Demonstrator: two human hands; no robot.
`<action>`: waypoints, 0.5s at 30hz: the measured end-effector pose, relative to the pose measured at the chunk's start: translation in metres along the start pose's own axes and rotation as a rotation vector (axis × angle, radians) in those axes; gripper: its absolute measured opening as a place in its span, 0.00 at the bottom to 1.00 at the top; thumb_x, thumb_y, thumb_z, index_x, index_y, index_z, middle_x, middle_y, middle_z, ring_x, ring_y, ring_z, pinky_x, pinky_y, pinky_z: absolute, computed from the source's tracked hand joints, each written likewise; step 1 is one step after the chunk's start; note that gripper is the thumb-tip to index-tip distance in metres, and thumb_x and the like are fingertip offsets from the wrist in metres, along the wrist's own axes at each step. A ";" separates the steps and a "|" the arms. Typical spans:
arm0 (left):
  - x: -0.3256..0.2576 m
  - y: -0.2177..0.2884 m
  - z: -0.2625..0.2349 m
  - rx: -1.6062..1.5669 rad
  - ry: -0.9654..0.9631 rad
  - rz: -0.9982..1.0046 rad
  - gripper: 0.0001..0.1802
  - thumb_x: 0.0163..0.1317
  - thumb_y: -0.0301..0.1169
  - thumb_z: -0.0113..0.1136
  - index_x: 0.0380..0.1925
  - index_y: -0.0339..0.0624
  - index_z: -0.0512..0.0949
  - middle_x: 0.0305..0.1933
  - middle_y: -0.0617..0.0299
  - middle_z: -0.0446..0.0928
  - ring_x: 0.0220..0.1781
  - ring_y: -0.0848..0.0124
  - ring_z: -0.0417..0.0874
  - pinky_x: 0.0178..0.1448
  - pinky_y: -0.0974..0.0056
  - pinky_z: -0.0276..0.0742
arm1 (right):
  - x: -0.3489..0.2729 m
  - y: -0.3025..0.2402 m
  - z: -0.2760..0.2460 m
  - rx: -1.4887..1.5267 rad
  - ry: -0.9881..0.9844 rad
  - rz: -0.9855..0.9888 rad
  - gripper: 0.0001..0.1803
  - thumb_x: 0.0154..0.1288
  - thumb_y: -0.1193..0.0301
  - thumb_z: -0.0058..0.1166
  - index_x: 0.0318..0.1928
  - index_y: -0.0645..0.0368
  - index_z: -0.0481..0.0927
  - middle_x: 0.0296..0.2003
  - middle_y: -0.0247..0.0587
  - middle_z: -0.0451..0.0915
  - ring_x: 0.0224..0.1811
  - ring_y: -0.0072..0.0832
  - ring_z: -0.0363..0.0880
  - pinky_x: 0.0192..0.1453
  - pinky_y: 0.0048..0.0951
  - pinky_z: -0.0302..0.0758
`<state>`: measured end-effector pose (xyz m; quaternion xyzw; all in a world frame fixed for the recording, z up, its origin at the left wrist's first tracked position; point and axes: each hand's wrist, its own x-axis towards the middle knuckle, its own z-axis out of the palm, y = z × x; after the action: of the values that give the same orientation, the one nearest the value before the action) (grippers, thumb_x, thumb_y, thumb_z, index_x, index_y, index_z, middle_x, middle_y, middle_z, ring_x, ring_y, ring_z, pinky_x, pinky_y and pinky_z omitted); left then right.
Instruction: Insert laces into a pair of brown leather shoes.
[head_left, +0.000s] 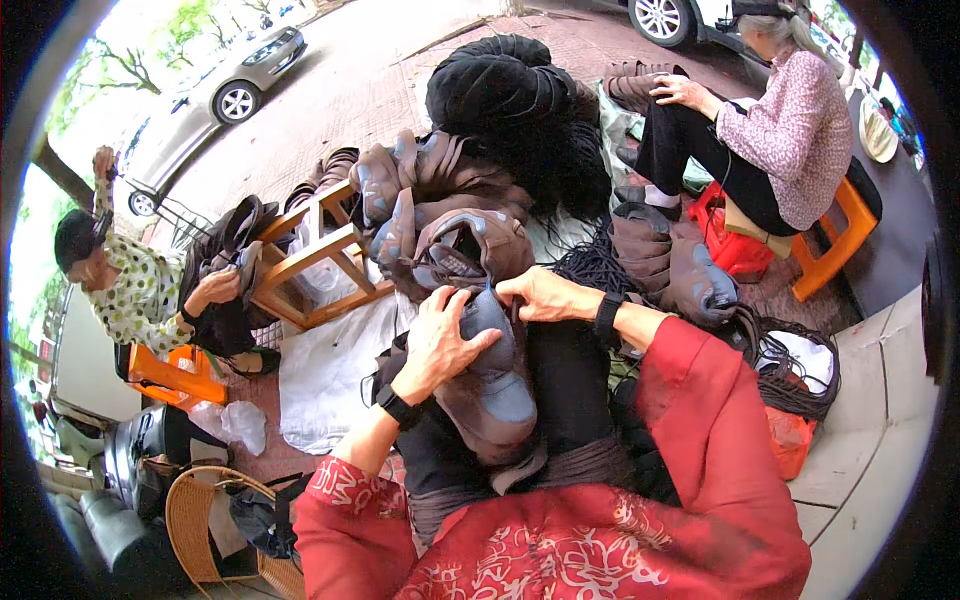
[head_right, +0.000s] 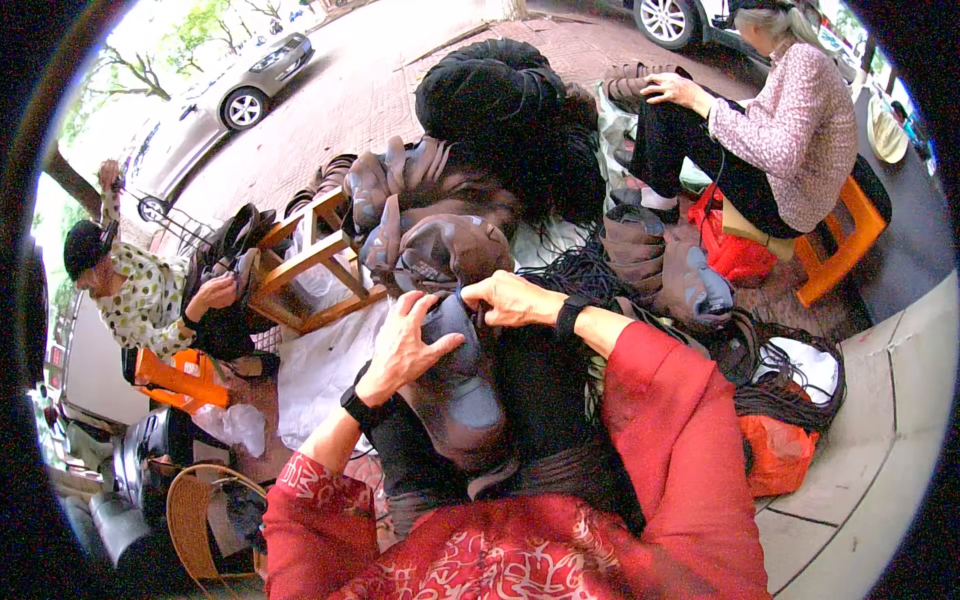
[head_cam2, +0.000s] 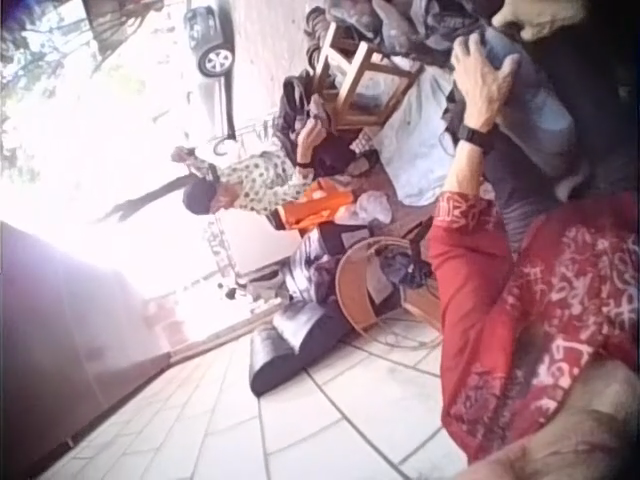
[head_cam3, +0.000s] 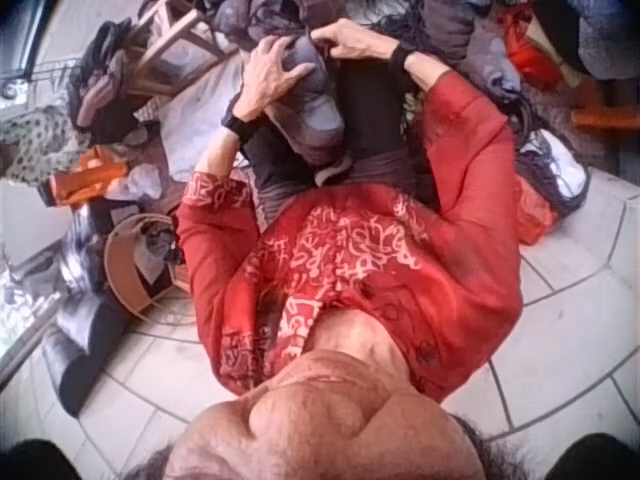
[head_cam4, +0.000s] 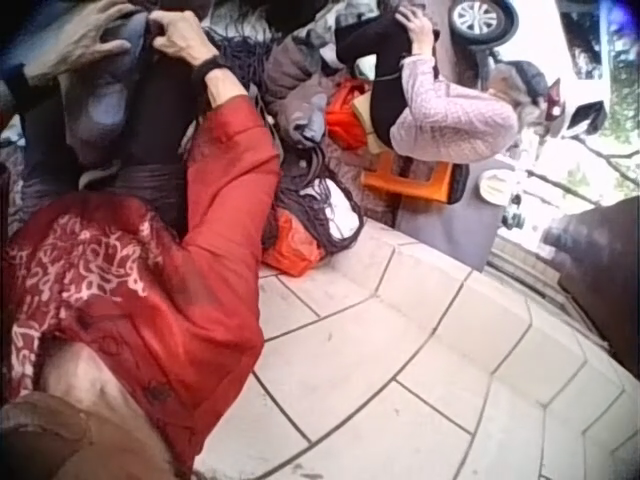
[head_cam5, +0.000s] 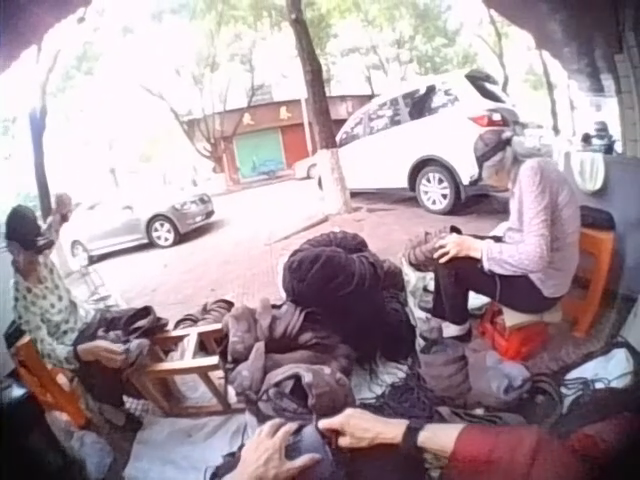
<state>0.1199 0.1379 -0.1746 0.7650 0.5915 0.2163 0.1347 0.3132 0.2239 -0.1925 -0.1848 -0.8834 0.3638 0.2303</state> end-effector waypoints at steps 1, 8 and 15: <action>-0.003 -0.002 0.000 0.029 0.016 0.023 0.35 0.41 0.45 0.68 0.50 0.43 0.69 0.55 0.45 0.62 0.53 0.50 0.69 0.56 0.55 0.68 | 0.002 -0.008 -0.002 -0.046 -0.038 0.001 0.11 0.39 0.80 0.49 0.29 0.61 0.72 0.19 0.47 0.73 0.24 0.41 0.76 0.29 0.35 0.70; -0.065 0.024 -0.005 0.149 0.197 0.052 0.37 0.32 0.38 0.70 0.47 0.44 0.68 0.60 0.44 0.55 0.60 0.46 0.58 0.61 0.48 0.57 | -0.010 -0.081 0.013 -0.282 -0.104 -0.256 0.08 0.40 0.75 0.51 0.27 0.57 0.69 0.18 0.48 0.73 0.24 0.49 0.75 0.25 0.44 0.72; -0.071 -0.010 -0.011 -0.455 0.259 -0.091 0.44 0.41 0.27 0.68 0.59 0.41 0.56 0.59 0.50 0.58 0.61 0.58 0.60 0.65 0.58 0.57 | -0.024 -0.048 0.031 -0.393 0.058 -0.124 0.12 0.44 0.75 0.49 0.33 0.55 0.68 0.23 0.47 0.72 0.24 0.47 0.75 0.26 0.45 0.71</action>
<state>0.0917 0.0712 -0.1822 0.6536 0.5738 0.4334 0.2361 0.3082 0.1629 -0.1833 -0.1817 -0.9402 0.1639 0.2371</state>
